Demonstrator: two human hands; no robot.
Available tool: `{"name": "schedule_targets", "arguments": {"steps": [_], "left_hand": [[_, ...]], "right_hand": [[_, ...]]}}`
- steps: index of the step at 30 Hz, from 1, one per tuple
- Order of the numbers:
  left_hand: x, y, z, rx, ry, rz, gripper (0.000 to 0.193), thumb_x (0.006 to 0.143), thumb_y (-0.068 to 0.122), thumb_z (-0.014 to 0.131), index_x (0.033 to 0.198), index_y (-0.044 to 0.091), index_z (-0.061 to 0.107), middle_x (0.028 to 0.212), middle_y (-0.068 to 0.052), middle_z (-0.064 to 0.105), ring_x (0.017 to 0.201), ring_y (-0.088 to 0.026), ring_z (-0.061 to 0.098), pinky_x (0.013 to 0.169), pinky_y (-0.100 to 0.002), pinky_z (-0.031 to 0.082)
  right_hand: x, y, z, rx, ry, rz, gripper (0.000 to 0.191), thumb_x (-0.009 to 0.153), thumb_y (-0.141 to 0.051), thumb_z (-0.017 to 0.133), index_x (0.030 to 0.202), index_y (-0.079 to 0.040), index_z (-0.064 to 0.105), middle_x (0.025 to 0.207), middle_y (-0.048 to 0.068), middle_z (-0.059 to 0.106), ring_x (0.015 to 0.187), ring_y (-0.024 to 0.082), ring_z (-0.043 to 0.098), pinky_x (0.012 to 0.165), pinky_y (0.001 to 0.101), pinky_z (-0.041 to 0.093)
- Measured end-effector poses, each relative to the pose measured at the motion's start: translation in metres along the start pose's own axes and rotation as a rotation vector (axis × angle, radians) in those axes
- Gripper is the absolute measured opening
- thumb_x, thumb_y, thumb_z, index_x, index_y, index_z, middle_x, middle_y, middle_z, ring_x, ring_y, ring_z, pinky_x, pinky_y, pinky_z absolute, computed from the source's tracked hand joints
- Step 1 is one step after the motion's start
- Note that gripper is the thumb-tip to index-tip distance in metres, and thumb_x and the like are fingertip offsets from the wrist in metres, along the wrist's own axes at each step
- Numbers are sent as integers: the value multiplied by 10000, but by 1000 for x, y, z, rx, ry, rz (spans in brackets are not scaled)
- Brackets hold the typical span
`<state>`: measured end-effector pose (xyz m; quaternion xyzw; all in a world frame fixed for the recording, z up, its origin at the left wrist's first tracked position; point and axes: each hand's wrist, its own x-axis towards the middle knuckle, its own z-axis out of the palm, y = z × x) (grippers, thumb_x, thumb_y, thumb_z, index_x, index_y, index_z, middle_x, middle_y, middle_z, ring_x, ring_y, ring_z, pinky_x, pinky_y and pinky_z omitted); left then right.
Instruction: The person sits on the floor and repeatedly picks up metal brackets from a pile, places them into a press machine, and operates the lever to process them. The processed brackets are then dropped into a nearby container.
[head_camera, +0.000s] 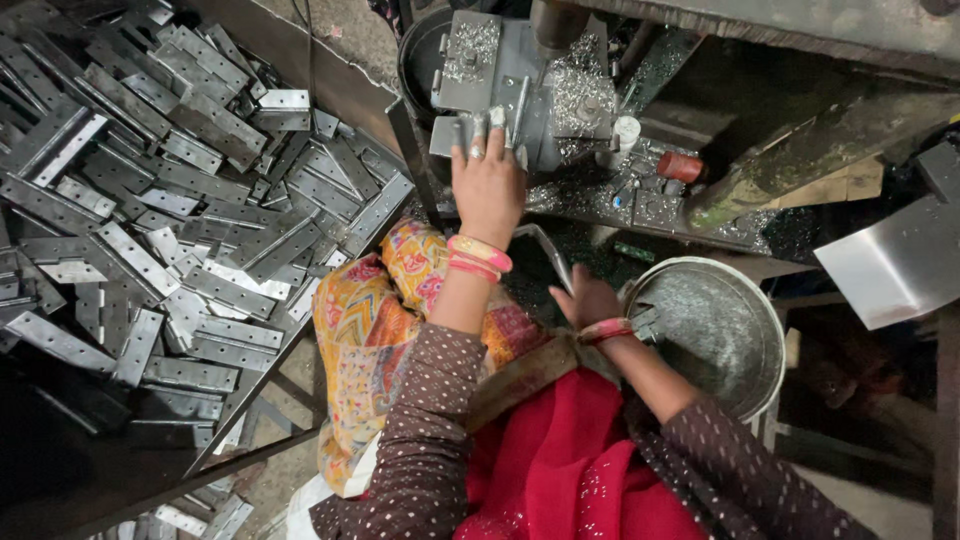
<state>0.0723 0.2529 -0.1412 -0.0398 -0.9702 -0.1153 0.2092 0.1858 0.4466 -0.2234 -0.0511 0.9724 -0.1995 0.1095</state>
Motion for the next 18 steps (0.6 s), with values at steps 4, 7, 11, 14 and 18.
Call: {"name": "schedule_targets", "arguments": {"steps": [4,7,11,14,18], "left_hand": [[-2,-6,-2,34,66,47,310,823,274,653,1017,64,774,1352,-111,622,1283,-285,558,1080,-554,364],[-7,-6,-2,-9,57,33,245,901,262,649,987,71,776,1367,-102,623,1311,-276,556,1121,-542,367],[-12,-4,-2,3,85,36,248,949,279,653,986,67,775,1352,-107,625,1292,-277,564,1142,-552,363],[-11,-4,-4,18,44,40,222,872,249,662,953,76,776,1344,-108,628,1280,-276,578,1112,-541,372],[-12,-4,-8,-3,33,34,226,871,237,659,967,67,774,1336,-99,637,1259,-275,599,1121,-531,378]], "right_hand": [[-7,-4,10,-22,1,13,557,936,-485,641,1224,-33,487,847,288,716,787,507,692,671,611,536],[0,-10,-7,-47,-80,41,618,899,-477,685,1253,-13,481,907,308,708,832,514,687,716,598,545],[21,-13,-43,-126,-170,-1,664,860,-535,743,1188,2,532,999,309,706,942,491,690,805,561,558],[24,-10,-47,-125,-143,-25,655,846,-543,754,1155,0,559,1021,295,710,961,480,698,821,548,563],[5,-7,-13,-59,-111,85,619,910,-483,683,1285,-21,511,1037,302,701,966,504,679,806,579,543]]}}
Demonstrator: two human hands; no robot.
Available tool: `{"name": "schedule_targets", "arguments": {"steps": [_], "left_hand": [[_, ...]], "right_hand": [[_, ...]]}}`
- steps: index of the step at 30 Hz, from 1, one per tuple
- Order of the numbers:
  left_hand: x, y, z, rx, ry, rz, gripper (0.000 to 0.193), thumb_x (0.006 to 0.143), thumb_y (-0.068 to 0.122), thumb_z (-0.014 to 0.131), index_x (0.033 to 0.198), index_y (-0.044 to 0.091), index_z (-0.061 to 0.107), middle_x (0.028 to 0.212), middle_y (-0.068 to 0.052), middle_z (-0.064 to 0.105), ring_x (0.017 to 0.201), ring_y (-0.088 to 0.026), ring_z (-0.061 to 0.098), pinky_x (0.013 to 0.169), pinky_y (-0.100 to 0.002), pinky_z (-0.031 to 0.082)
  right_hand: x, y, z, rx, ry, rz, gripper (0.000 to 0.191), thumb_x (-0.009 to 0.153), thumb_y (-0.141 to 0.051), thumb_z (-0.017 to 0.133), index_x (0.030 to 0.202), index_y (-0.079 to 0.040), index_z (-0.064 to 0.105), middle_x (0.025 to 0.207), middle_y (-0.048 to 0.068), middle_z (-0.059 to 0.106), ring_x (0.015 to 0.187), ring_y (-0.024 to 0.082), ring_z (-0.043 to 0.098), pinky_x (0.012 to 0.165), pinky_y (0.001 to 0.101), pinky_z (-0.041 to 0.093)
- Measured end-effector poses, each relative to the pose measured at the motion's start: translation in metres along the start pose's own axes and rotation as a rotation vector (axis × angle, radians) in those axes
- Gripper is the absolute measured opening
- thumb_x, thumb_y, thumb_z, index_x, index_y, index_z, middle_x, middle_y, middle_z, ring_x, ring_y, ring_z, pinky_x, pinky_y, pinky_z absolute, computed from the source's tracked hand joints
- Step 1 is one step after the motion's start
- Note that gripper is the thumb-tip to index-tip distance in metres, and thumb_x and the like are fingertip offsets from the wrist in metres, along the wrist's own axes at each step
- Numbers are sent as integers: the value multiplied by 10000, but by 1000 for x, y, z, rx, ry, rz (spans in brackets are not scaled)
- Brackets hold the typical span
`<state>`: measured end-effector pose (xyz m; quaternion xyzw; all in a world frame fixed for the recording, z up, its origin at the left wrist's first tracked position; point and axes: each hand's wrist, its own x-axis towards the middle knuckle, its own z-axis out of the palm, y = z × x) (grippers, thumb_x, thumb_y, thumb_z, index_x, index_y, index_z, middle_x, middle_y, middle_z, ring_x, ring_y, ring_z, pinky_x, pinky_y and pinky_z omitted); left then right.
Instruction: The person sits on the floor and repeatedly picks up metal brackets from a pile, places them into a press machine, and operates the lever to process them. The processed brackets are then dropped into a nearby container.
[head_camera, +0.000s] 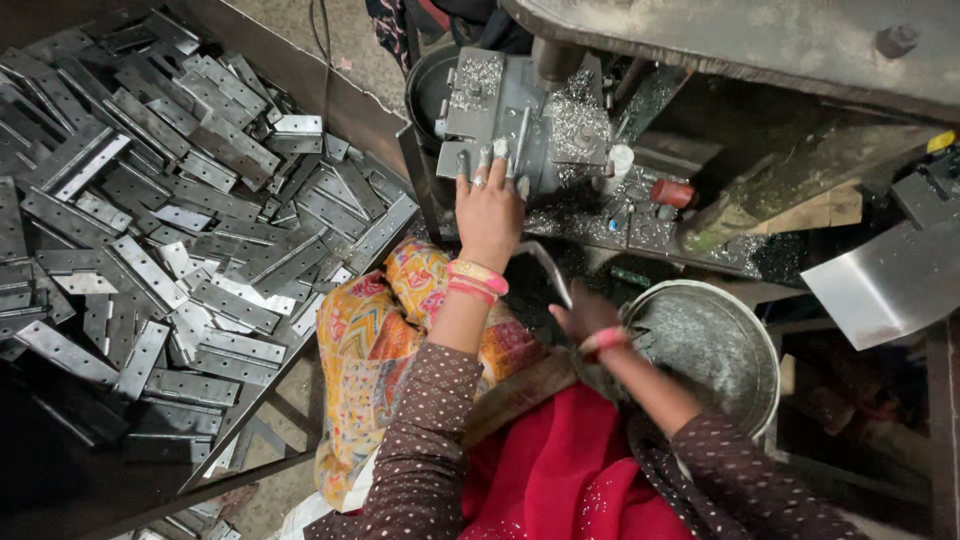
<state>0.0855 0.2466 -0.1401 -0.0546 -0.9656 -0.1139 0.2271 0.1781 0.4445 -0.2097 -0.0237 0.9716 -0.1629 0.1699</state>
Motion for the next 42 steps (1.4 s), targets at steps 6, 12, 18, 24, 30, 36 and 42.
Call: {"name": "schedule_targets", "arguments": {"steps": [6,12,18,24,30,36,42], "left_hand": [[-2,-5,2,-52,92,6,290,960,299,630,1001,52,777,1328,-114,638,1238,-298,596,1085,-591,355],[28,2,20,48,25,-22,282,942,279,586,983,83,784,1341,-110,638,1263,-284,593,1137,-570,337],[30,3,16,2,12,-32,292,947,290,587,984,76,783,1328,-110,635,1274,-299,582,1114,-576,325],[11,0,1,-26,92,13,309,994,293,585,1053,58,776,1349,-113,632,1300,-286,583,1195,-562,330],[30,9,10,-57,28,8,230,882,211,596,919,75,778,1243,-110,667,1212,-295,617,1106,-582,352],[38,10,14,-72,12,20,216,901,200,599,867,83,777,1203,-107,668,1215,-286,619,1102,-588,361],[38,4,6,-78,18,31,218,873,187,597,869,76,785,1328,-111,636,1251,-296,601,1112,-602,330]], "right_hand": [[7,0,0,73,-66,-58,673,867,-465,695,1291,20,499,1095,324,684,993,506,680,825,559,559],[24,0,-44,-143,-106,-65,685,878,-585,697,1179,17,572,1108,303,699,1032,456,697,885,525,555],[-5,1,12,53,97,3,540,958,-533,595,1201,-53,554,916,268,733,876,480,707,777,579,547],[0,1,4,7,45,-31,658,874,-499,676,1290,-19,504,976,325,699,902,524,677,781,589,548],[23,-1,-43,-121,-98,-114,695,878,-624,720,1144,9,613,1083,299,703,1048,456,697,895,524,558],[-8,1,9,49,71,-16,577,969,-513,602,1306,-47,554,951,251,748,927,449,723,814,551,562],[5,2,-6,0,2,-59,653,835,-495,723,1198,23,558,981,302,707,926,491,692,800,567,553]]}}
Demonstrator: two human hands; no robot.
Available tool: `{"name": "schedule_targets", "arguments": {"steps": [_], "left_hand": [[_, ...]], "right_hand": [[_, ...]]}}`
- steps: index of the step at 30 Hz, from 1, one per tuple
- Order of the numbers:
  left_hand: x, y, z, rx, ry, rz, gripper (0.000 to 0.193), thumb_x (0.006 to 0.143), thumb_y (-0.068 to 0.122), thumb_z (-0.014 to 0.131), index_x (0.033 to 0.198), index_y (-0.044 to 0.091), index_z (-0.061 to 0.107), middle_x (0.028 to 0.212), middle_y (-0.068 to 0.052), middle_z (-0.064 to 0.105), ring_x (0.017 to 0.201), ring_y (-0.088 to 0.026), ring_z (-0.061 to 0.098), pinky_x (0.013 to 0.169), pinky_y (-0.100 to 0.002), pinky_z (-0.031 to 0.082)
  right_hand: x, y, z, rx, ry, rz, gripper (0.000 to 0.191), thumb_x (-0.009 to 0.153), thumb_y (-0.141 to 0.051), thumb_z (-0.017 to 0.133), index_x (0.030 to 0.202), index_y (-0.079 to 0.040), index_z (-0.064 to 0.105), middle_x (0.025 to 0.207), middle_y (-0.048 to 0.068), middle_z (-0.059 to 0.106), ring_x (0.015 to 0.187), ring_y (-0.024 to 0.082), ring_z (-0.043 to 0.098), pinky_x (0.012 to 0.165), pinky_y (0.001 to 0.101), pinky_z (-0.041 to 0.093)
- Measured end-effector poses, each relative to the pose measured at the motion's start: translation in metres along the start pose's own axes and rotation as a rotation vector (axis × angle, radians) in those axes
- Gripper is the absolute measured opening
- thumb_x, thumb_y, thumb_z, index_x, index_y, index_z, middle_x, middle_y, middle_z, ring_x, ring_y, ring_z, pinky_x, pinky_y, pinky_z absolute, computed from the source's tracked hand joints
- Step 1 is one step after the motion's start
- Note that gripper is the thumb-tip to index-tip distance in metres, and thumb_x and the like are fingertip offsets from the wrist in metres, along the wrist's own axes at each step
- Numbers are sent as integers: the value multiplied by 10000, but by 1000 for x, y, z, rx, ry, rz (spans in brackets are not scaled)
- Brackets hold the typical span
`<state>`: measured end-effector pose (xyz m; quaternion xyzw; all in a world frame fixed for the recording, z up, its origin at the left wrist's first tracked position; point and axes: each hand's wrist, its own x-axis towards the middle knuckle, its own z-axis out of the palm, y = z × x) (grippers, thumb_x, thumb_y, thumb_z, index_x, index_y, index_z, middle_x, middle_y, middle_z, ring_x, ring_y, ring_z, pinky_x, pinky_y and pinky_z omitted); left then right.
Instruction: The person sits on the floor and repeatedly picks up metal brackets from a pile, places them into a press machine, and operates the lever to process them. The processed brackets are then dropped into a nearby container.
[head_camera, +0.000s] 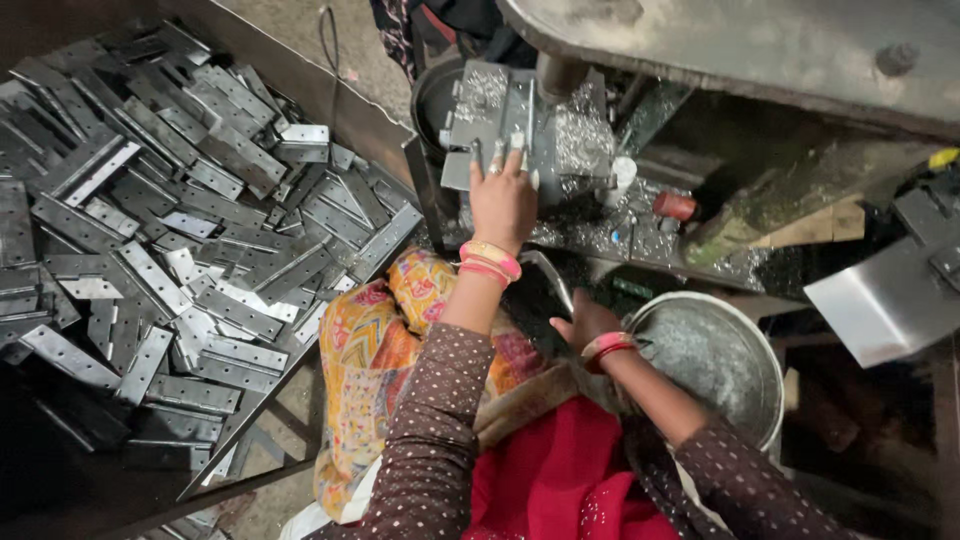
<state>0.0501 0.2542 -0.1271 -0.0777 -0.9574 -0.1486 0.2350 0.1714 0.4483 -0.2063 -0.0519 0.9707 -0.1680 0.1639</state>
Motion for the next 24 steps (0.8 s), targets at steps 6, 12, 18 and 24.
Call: {"name": "schedule_targets", "arguments": {"steps": [6,12,18,24], "left_hand": [[33,-8,6,38,-112,-44,255,898,158,548,888,98,795,1332,-91,638,1249,-291,604,1156,-602,310],[44,-13,20,-12,-22,3,259,827,169,555,862,87,798,1277,-125,655,1172,-296,619,1071,-604,352],[-3,-49,-2,-11,113,108,178,894,163,581,968,79,719,1215,-128,672,989,-313,693,916,-555,492],[-91,-189,-47,195,156,-348,202,982,135,588,1143,103,706,1204,-89,639,943,-297,664,843,-498,516]], "right_hand": [[14,-3,-28,-53,25,-146,699,816,-583,748,1123,23,585,1019,305,689,905,493,690,779,566,563],[-15,-5,26,17,108,39,525,957,-536,629,1159,-52,599,892,263,738,853,482,706,750,605,548],[5,12,25,10,149,-72,650,844,-582,707,1174,-34,591,893,302,702,824,524,678,685,604,533],[30,21,-10,-79,-43,12,655,868,-606,722,1116,-12,604,993,301,714,933,514,681,797,580,535]]}}
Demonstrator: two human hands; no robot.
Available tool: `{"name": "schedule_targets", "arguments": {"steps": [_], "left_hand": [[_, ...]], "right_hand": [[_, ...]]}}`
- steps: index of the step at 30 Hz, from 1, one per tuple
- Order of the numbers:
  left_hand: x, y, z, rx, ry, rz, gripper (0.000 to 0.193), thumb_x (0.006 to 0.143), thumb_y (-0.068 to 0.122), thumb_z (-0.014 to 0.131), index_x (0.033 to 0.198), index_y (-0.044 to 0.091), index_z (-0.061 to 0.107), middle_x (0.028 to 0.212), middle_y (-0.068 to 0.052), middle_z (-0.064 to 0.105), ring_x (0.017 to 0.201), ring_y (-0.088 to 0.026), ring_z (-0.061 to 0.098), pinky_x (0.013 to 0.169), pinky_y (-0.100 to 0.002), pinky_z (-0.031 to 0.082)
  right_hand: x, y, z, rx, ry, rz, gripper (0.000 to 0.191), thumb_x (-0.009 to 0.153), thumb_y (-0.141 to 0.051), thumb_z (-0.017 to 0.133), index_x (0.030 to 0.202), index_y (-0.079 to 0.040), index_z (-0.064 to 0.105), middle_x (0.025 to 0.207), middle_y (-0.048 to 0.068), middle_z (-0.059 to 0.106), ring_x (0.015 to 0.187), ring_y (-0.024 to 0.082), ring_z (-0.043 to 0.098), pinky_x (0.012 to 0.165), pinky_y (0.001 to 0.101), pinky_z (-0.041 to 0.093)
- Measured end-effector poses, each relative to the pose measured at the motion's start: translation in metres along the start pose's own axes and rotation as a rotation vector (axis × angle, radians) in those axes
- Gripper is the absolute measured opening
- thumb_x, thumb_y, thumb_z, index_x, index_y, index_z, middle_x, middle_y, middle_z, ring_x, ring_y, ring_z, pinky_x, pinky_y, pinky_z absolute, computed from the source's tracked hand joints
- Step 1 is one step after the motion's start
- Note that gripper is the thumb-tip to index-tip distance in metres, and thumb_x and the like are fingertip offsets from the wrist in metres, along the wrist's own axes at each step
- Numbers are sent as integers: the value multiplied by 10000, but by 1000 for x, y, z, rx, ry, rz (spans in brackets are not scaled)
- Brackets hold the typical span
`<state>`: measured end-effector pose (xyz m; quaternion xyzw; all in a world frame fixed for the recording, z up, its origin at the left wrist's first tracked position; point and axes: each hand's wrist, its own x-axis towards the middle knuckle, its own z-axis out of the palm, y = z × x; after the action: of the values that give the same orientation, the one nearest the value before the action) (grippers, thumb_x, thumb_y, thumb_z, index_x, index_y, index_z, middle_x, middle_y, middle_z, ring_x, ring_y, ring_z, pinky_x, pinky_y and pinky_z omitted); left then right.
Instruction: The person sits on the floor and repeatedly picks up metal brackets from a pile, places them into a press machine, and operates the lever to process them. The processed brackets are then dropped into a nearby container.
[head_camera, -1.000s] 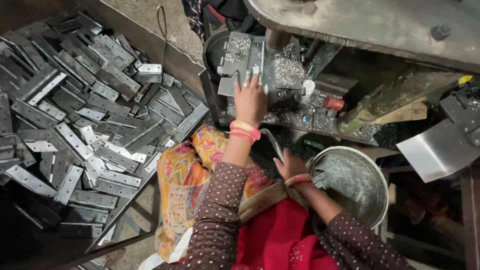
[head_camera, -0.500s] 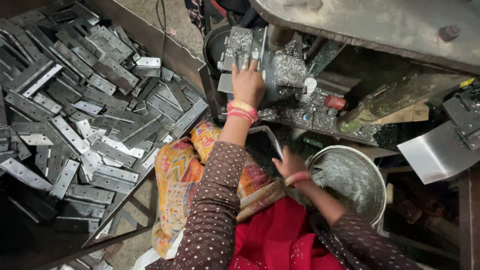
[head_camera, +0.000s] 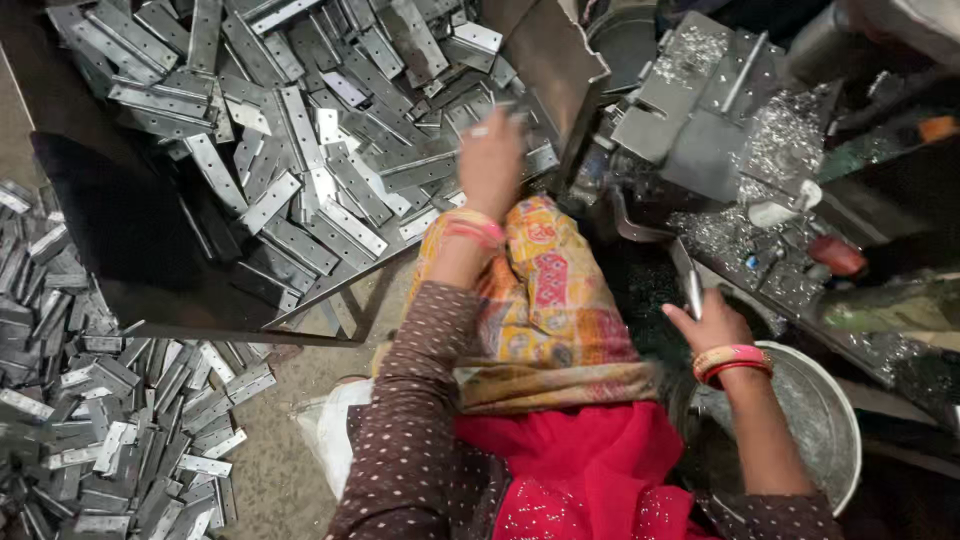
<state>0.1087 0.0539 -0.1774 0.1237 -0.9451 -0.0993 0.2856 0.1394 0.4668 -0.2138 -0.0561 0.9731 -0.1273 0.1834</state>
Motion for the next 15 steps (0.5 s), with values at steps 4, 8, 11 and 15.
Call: {"name": "schedule_targets", "arguments": {"steps": [4,8,11,15], "left_hand": [[-10,-110,-11,440,176,58,588,569,312,674,1138,176,729,1242,-72,628,1087,-281,643,915,-643,424],[-13,-154,-16,257,-326,40,544,662,246,806,1191,191,695,1270,-73,610,1188,-331,602,1085,-615,382],[-12,-153,-11,270,-414,33,378,817,177,776,1181,158,677,1209,-110,608,1157,-341,614,1027,-520,467],[-18,-138,-13,213,-461,-38,556,618,179,836,1130,79,643,1094,-192,579,1073,-407,595,834,-530,522]], "right_hand": [[-1,-8,-6,115,-2,-16,575,849,-547,723,1067,-25,625,924,243,730,858,471,712,763,553,549],[-2,-14,-1,101,-7,51,542,853,-549,730,1049,-50,645,887,240,731,827,449,722,762,536,552],[-2,-12,5,88,-12,56,542,857,-557,727,1054,-59,646,883,241,737,831,444,727,773,533,551],[-1,-6,10,81,54,-21,555,847,-562,736,1042,-50,652,925,252,730,893,472,697,788,547,540]]}}
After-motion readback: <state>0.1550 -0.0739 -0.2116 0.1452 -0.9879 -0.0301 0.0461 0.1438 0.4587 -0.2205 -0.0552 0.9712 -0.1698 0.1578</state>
